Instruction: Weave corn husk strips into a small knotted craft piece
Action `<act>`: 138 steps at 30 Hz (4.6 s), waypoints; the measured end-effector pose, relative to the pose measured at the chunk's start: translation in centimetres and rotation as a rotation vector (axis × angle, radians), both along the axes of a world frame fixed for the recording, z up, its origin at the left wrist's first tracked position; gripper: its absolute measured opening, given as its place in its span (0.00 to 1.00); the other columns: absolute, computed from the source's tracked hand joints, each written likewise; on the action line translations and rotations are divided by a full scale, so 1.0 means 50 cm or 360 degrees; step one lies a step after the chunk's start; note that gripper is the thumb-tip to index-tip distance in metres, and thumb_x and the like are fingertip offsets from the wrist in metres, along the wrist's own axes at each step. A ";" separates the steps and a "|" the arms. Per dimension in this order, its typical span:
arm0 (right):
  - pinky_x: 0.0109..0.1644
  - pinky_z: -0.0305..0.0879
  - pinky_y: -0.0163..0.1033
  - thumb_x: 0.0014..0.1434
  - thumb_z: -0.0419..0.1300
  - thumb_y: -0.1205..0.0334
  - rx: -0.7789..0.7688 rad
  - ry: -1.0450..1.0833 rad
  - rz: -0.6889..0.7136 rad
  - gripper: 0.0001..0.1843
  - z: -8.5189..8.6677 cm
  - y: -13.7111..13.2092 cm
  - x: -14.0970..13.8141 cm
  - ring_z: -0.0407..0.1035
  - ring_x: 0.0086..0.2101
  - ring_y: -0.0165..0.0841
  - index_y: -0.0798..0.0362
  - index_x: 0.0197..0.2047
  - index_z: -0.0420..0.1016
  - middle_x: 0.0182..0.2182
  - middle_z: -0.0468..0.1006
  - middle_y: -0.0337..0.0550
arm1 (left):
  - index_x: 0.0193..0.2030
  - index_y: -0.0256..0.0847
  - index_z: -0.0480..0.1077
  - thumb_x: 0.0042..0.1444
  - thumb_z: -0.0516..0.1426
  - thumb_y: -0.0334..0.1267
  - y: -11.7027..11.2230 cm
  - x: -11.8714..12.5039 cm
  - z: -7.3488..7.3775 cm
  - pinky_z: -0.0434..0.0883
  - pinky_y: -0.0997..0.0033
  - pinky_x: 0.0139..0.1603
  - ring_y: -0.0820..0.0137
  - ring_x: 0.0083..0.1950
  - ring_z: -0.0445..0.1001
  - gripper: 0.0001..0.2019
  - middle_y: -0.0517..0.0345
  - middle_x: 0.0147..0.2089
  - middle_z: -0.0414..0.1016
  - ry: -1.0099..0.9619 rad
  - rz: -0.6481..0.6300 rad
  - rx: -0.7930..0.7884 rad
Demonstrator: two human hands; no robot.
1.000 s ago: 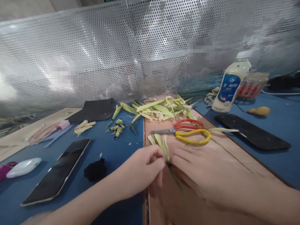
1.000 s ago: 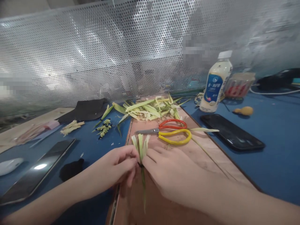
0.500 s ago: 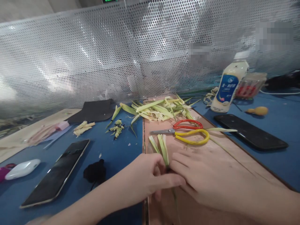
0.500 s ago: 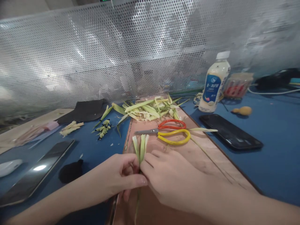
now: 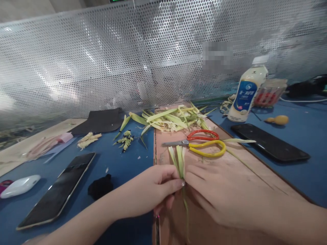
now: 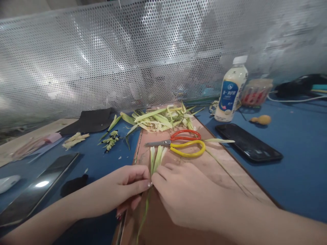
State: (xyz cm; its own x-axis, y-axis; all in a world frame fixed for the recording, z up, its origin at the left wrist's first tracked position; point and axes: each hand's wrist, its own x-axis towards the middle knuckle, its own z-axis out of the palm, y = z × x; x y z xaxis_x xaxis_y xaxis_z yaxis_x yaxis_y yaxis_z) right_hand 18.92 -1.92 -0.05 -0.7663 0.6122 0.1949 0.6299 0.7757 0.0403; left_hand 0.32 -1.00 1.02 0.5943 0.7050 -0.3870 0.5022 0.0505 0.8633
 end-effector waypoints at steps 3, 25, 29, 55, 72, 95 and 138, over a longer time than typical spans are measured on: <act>0.29 0.57 0.41 0.51 0.50 0.68 0.0124 -0.0059 -0.0037 0.12 0.004 0.001 0.002 0.66 0.29 0.37 0.54 0.37 0.71 0.37 0.73 0.51 | 0.27 0.40 0.55 0.57 0.46 0.45 -0.001 0.002 0.002 0.59 0.83 0.17 0.82 0.16 0.56 0.13 0.69 0.19 0.57 -0.0089 0.0059 0.0005; 0.33 0.58 0.39 0.49 0.51 0.68 0.0143 0.0096 -0.0053 0.06 0.007 -0.008 0.006 0.65 0.27 0.33 0.53 0.26 0.68 0.26 0.73 0.44 | 0.22 0.38 0.54 0.59 0.47 0.39 -0.024 0.031 0.011 0.50 0.82 0.18 0.82 0.18 0.53 0.15 0.69 0.17 0.53 -0.0499 0.0438 -0.0050; 0.34 0.60 0.40 0.51 0.50 0.67 0.0169 0.0100 -0.0061 0.07 0.016 -0.008 0.008 0.66 0.29 0.34 0.54 0.30 0.69 0.29 0.73 0.45 | 0.23 0.38 0.55 0.58 0.48 0.41 -0.029 0.029 0.010 0.52 0.82 0.20 0.82 0.19 0.55 0.14 0.69 0.18 0.55 -0.0512 0.0468 0.0018; 0.29 0.56 0.34 0.58 0.49 0.66 -0.0203 0.0376 -0.0196 0.08 0.017 0.022 0.011 0.64 0.27 0.30 0.51 0.33 0.68 0.26 0.71 0.37 | 0.32 0.40 0.63 0.56 0.48 0.38 -0.009 0.001 0.020 0.60 0.70 0.39 0.67 0.39 0.63 0.07 0.56 0.34 0.67 0.0480 0.0197 0.1401; 0.31 0.60 0.33 0.58 0.50 0.70 -0.0456 0.0523 -0.0081 0.12 0.008 0.032 0.002 0.65 0.27 0.28 0.53 0.25 0.67 0.24 0.71 0.36 | 0.35 0.40 0.64 0.49 0.54 0.35 -0.021 0.013 0.002 0.64 0.70 0.41 0.68 0.39 0.65 0.06 0.56 0.37 0.67 0.0208 0.0085 0.1110; 0.44 0.59 0.44 0.55 0.52 0.67 -0.0050 0.0151 0.0084 0.06 0.017 0.024 0.026 0.64 0.40 0.37 0.52 0.30 0.70 0.33 0.72 0.43 | 0.56 0.42 0.56 0.45 0.56 0.30 -0.020 0.007 -0.018 0.59 0.65 0.58 0.65 0.57 0.60 0.29 0.53 0.54 0.64 0.0117 0.0040 0.0929; 0.43 0.55 0.38 0.59 0.47 0.70 -0.0213 0.0348 0.0413 0.12 -0.011 0.063 0.014 0.59 0.35 0.32 0.47 0.33 0.70 0.30 0.70 0.35 | 0.27 0.35 0.71 0.49 0.59 0.32 0.038 0.003 -0.009 0.64 0.78 0.40 0.74 0.37 0.70 0.03 0.61 0.31 0.72 0.0031 -0.0203 0.0803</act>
